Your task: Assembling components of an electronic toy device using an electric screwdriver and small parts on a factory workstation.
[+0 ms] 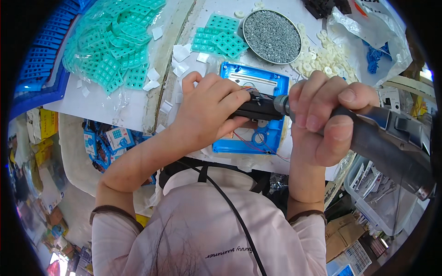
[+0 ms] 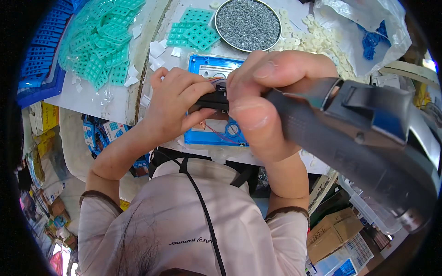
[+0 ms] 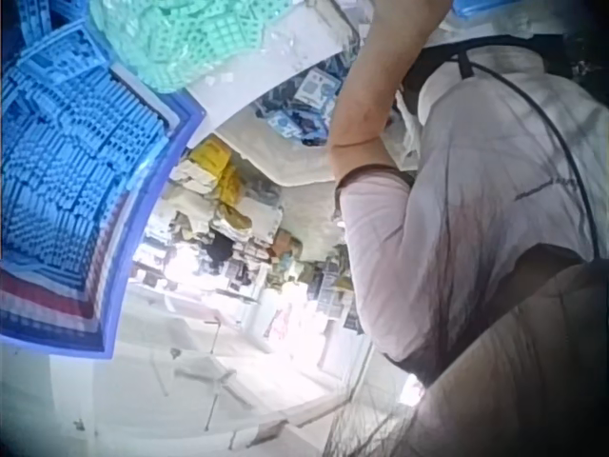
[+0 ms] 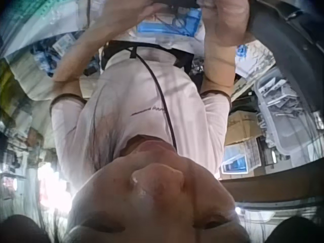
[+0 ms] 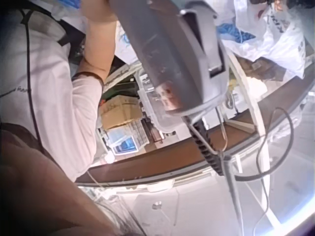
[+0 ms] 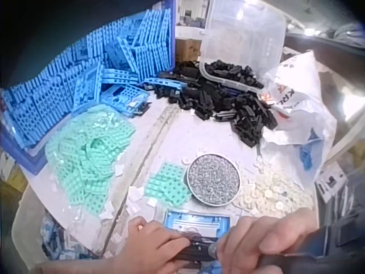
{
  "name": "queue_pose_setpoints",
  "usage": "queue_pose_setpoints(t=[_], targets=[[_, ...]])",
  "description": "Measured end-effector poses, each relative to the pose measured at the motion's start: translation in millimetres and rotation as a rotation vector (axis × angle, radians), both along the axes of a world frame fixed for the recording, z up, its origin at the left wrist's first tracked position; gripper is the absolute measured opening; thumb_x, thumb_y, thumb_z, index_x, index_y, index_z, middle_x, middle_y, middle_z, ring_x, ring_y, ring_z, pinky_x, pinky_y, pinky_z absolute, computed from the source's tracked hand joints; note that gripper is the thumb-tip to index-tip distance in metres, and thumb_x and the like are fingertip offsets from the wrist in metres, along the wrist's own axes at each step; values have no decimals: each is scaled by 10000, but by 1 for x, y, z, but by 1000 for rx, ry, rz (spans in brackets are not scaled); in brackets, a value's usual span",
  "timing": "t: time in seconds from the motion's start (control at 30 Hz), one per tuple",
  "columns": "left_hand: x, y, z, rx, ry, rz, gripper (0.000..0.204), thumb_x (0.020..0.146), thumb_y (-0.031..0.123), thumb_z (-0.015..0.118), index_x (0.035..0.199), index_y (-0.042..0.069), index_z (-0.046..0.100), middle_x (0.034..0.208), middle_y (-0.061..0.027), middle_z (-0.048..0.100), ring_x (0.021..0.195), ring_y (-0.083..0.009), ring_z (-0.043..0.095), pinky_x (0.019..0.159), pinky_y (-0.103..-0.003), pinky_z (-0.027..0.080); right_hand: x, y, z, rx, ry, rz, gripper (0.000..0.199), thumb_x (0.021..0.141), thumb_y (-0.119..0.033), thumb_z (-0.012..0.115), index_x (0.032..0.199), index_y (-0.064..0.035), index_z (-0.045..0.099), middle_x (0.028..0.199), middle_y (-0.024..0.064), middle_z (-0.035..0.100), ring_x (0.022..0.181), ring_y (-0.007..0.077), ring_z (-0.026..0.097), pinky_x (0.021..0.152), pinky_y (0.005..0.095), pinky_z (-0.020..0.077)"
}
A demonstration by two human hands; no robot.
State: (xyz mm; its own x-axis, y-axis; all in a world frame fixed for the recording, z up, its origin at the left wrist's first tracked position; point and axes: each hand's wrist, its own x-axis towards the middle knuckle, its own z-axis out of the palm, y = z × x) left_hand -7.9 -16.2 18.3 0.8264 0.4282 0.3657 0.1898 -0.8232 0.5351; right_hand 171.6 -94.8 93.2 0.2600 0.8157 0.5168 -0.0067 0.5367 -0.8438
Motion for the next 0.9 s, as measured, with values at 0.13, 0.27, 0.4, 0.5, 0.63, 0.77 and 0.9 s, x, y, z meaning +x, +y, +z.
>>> queue_pose_setpoints(t=[0.13,0.27,0.4,0.5,0.63,0.77,0.9], targets=[[0,4,-3,-46,-36,-22,474,728,258,824,1138,146,614,1073,-4,634,976,-230,566,908,-461,282,-3,4,-7,-6,-32,-13,321,978,-321,667,1190,-149,498,734,-7,525,649,127,475,621,295,431],[0,6,-5,-54,-65,-31,456,740,286,808,1129,143,617,1047,-5,631,947,-234,569,899,-456,284,-7,3,-7,-28,-44,-21,325,971,-314,681,1182,-146,498,737,-2,537,648,130,485,614,296,430],[1,8,-10,-55,-86,-32,443,761,323,787,1129,142,620,1029,-7,629,937,-234,569,892,-456,284,-8,3,-9,-46,-53,6,322,965,-296,689,1171,-141,498,741,9,547,645,136,489,599,297,427],[2,10,-10,-55,-87,-35,435,770,335,778,1126,139,623,1021,-7,632,936,-233,570,890,-457,285,-9,4,-11,-44,-47,23,322,959,-273,697,1165,-136,493,739,18,550,640,142,490,573,292,420],[3,12,-8,-79,-93,-51,427,775,332,776,1120,130,627,1022,-8,641,939,-233,574,889,-458,285,-12,4,-13,-5,-109,16,338,942,-262,722,1129,-125,476,720,26,545,624,149,490,539,286,410],[3,10,-7,-31,-95,-44,436,721,305,813,1072,106,647,995,-6,644,942,-210,576,907,-454,300,-13,3,-12,11,-188,28,363,926,-276,744,1079,-118,455,693,33,539,609,157,494,532,290,419],[3,6,-10,38,-137,-14,435,692,293,825,1037,91,654,961,-1,637,915,-190,578,909,-452,316,-15,7,-13,64,-213,52,365,899,-198,765,1064,-96,456,686,48,558,596,175,525,541,301,448]])
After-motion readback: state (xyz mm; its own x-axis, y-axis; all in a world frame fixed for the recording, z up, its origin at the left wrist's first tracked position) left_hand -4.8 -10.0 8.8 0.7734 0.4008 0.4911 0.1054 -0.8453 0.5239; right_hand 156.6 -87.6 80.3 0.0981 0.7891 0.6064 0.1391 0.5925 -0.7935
